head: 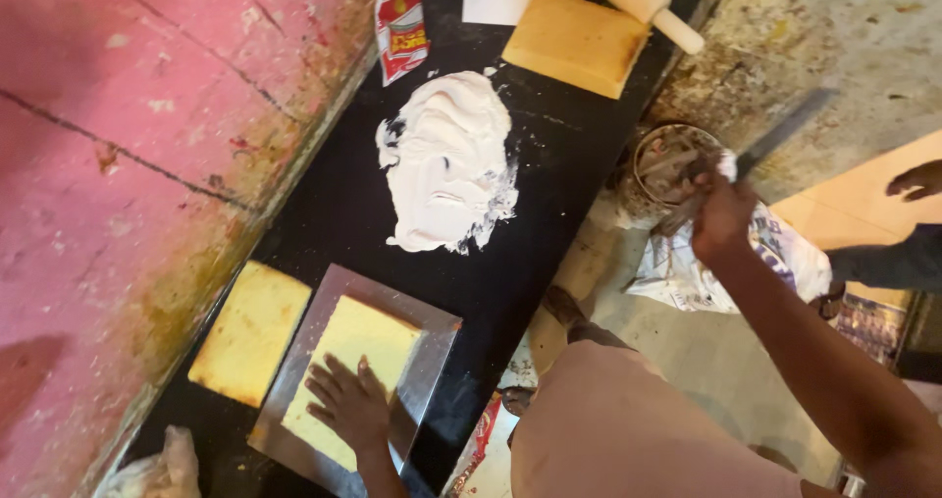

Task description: The person spreads frosting over a cake layer on a board using a spatula, places another cake layer on top by hand, and covers and smooths frosting over the cake using spatulas.

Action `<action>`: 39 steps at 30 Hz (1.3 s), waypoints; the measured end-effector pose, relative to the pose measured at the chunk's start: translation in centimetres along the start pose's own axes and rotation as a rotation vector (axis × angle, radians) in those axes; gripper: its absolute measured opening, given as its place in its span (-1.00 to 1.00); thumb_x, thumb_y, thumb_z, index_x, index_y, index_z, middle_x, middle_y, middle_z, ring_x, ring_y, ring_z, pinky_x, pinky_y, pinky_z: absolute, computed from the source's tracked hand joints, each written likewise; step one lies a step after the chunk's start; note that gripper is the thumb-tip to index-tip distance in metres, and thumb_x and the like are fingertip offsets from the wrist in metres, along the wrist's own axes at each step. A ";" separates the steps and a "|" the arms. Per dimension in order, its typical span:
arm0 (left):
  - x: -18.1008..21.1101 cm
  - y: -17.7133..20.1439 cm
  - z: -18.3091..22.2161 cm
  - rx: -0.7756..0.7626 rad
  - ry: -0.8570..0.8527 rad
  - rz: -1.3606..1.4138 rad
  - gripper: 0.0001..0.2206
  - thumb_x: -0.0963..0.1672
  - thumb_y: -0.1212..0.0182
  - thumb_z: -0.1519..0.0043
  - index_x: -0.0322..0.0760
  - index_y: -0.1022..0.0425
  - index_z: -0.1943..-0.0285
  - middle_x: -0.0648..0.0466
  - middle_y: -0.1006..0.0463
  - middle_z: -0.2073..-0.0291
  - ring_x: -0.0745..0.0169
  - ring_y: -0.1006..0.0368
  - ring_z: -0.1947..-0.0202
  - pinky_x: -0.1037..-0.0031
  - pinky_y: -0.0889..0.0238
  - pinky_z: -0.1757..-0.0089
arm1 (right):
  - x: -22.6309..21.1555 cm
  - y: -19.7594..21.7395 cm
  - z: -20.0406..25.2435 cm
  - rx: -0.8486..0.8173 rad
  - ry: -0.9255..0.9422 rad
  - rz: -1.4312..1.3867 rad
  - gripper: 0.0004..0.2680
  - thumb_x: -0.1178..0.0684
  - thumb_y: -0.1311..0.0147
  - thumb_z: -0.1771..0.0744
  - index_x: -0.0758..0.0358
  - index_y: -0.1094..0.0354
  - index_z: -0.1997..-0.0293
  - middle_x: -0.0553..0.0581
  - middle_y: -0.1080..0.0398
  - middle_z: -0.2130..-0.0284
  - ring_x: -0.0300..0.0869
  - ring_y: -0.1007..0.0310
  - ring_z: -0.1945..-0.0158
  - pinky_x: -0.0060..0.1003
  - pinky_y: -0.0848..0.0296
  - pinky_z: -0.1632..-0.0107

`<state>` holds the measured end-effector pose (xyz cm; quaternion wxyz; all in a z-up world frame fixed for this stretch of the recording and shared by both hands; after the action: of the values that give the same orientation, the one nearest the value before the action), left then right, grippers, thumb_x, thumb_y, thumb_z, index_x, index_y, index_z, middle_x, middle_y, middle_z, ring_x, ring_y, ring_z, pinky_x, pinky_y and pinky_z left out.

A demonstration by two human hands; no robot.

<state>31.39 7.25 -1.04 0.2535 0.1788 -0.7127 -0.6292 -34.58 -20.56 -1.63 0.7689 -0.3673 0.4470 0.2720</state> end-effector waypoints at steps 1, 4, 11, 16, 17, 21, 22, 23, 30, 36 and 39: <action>0.0 -0.1 0.2 -0.004 -0.014 0.002 -0.31 0.16 0.33 -0.40 -0.28 0.06 -0.62 -0.37 0.08 -0.54 -0.45 0.21 -0.53 -0.34 0.33 -0.30 | -0.1 1.9 -1.0 0.014 0.005 -0.002 -0.94 0.06 -0.11 -0.47 0.14 -0.33 0.03 -0.01 -0.41 0.37 -0.25 -0.37 0.40 -0.34 -0.31 0.38; 0.6 0.4 0.3 0.095 -0.074 -0.043 -0.34 0.13 0.34 -0.42 -0.29 0.01 -0.63 -0.35 0.01 -0.55 -0.45 0.13 -0.54 -0.37 0.26 -0.31 | -0.2 7.5 -2.7 0.181 -0.031 -0.104 -0.93 0.09 0.01 -0.44 0.06 -0.30 -0.03 -0.04 -0.42 0.36 -0.28 -0.46 0.31 -0.32 -0.50 0.28; 1.0 1.2 0.3 0.085 -0.064 -0.072 -0.33 0.14 0.27 -0.42 -0.33 -0.04 -0.61 -0.38 -0.05 -0.52 -0.49 0.07 -0.51 -0.40 0.17 -0.26 | -0.6 14.6 -5.9 0.294 -0.095 -0.375 -0.91 -0.02 0.00 -0.46 0.08 -0.26 0.07 0.03 -0.40 0.32 -0.16 -0.45 0.24 -0.12 -0.55 0.15; 1.0 1.0 0.3 0.087 -0.024 -0.077 -0.34 0.14 0.29 -0.43 -0.30 -0.04 -0.61 -0.35 -0.04 -0.54 -0.44 0.09 -0.53 -0.37 0.16 -0.29 | -0.7 15.0 -8.9 0.282 -0.110 -0.472 -0.88 -0.06 0.02 -0.46 0.11 -0.25 0.10 0.02 -0.40 0.31 -0.14 -0.47 0.19 -0.12 -0.54 0.07; 1.0 0.9 0.1 0.074 -0.021 -0.073 -0.33 0.14 0.28 -0.42 -0.30 -0.04 -0.61 -0.35 -0.04 -0.53 -0.43 0.09 -0.53 -0.37 0.16 -0.28 | -1.3 15.0 -9.7 0.290 -0.101 -0.458 -0.86 -0.08 0.02 -0.45 0.11 -0.25 0.13 0.01 -0.41 0.33 -0.16 -0.44 0.21 -0.15 -0.49 0.11; 0.6 0.8 0.0 0.066 -0.022 -0.045 -0.33 0.14 0.26 -0.39 -0.31 -0.06 -0.59 -0.36 -0.06 -0.50 -0.46 0.07 -0.49 -0.38 0.17 -0.23 | -3.7 14.7 -12.6 0.241 -0.029 -0.570 -0.83 -0.09 0.02 -0.49 0.15 -0.28 0.14 0.02 -0.42 0.32 -0.17 -0.42 0.20 -0.20 -0.45 0.10; 0.6 0.7 0.0 0.069 -0.013 -0.048 -0.33 0.14 0.26 -0.39 -0.31 -0.06 -0.59 -0.36 -0.06 -0.50 -0.46 0.07 -0.49 -0.38 0.17 -0.23 | -4.7 14.6 -13.6 0.217 0.003 -0.566 -0.81 -0.13 0.04 -0.48 0.13 -0.29 0.15 0.00 -0.41 0.32 -0.18 -0.39 0.21 -0.21 -0.42 0.11; 0.6 0.5 0.1 0.068 0.004 -0.079 -0.34 0.15 0.26 -0.41 -0.26 -0.04 -0.61 -0.31 -0.05 -0.53 -0.40 0.08 -0.52 -0.36 0.18 -0.28 | -5.7 14.4 -14.5 0.193 0.035 -0.562 -0.79 -0.16 0.06 -0.48 0.12 -0.31 0.15 -0.02 -0.40 0.33 -0.20 -0.36 0.22 -0.22 -0.38 0.12; -1.5 -1.3 -0.4 -0.110 0.115 0.065 -0.33 0.13 0.23 -0.36 -0.17 0.09 -0.62 -0.22 0.19 -0.57 -0.30 0.34 -0.56 -0.32 0.51 -0.31 | -8.2 12.4 -18.6 0.203 0.167 -0.813 -0.72 -0.29 -0.08 -0.35 -0.01 -0.13 0.12 0.25 -0.59 0.02 0.08 -0.62 -0.05 0.12 -0.68 -0.09; -0.4 -0.1 -1.5 -0.044 0.200 0.277 -0.33 0.14 0.26 -0.38 -0.19 0.12 -0.64 -0.18 0.16 -0.59 -0.28 0.30 -0.57 -0.37 0.57 -0.30 | 4.0 -10.1 -8.4 -0.672 -0.346 -0.459 -0.25 -0.65 0.14 -0.31 0.49 -0.30 -0.14 0.37 -0.40 -0.11 0.06 -0.41 -0.12 -0.02 -0.37 -0.32; 1.1 1.2 -2.9 -0.085 0.167 0.400 -0.38 0.12 0.27 -0.44 -0.20 0.09 -0.62 -0.19 0.05 -0.58 -0.25 0.23 -0.59 -0.23 0.46 -0.36 | 8.7 -22.0 6.5 -1.239 -0.794 -0.810 -0.37 -0.56 0.32 -0.46 0.35 -0.29 -0.25 0.38 -0.22 -0.40 0.18 -0.16 -0.51 0.15 -0.10 -0.55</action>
<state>32.29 4.43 0.48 0.4387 0.0744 -0.6833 -0.5789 -11.04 -27.35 -0.17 0.5666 -0.7322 -0.2534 0.2804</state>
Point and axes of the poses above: each hand's wrist, its own z-axis away from the middle knuckle, its own y-axis out of the back of the hand, x = y × z, the point moved 8 cm from there along -z, towards the middle knuckle
